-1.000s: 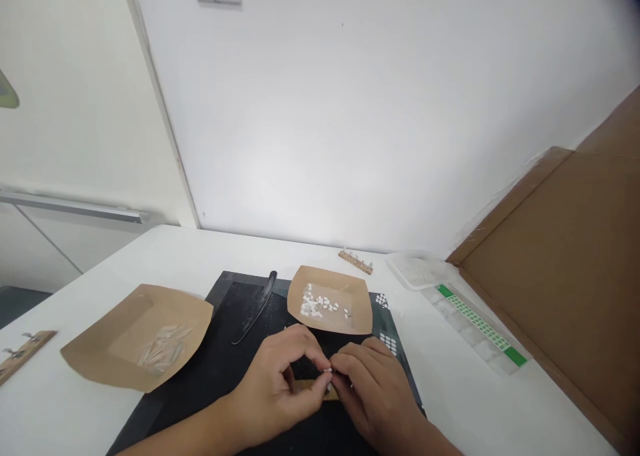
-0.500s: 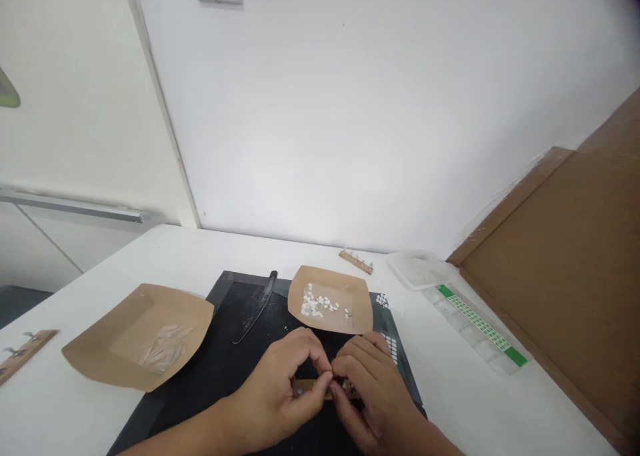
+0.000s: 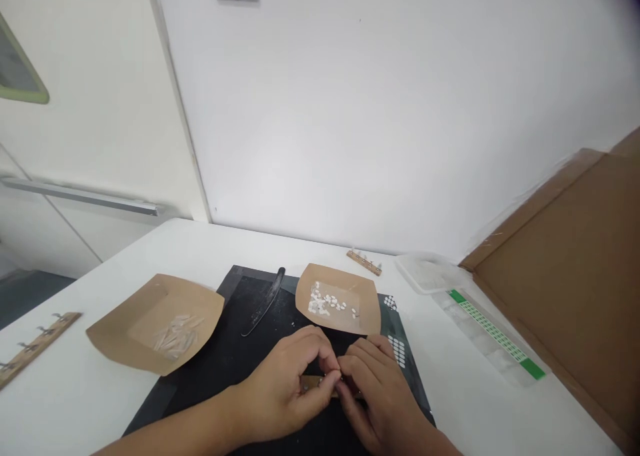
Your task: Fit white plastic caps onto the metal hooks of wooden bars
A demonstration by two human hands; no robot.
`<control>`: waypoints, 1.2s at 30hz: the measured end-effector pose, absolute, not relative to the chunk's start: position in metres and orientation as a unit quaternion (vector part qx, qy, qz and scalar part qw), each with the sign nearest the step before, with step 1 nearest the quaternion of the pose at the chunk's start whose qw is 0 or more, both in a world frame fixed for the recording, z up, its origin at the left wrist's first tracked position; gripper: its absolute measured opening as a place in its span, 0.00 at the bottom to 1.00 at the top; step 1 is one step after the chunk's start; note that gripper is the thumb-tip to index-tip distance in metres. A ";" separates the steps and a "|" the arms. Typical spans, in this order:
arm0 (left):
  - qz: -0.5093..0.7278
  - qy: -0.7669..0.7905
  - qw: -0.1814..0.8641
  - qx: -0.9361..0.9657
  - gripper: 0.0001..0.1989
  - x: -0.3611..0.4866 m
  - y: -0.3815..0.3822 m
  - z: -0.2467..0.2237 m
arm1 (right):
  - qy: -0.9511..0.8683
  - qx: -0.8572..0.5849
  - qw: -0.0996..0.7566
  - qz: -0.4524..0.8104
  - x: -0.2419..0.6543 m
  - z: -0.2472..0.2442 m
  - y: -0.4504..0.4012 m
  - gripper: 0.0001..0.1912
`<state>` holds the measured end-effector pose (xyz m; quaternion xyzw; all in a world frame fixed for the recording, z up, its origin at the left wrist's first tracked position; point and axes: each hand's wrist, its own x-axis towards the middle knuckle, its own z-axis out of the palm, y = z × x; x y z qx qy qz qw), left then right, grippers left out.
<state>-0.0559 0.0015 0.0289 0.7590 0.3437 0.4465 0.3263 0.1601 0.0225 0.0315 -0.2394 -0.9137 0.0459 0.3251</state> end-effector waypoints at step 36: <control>0.501 0.364 0.355 0.700 0.06 -0.051 0.002 0.029 | -0.912 -0.233 0.338 0.010 0.163 0.021 0.025 0.16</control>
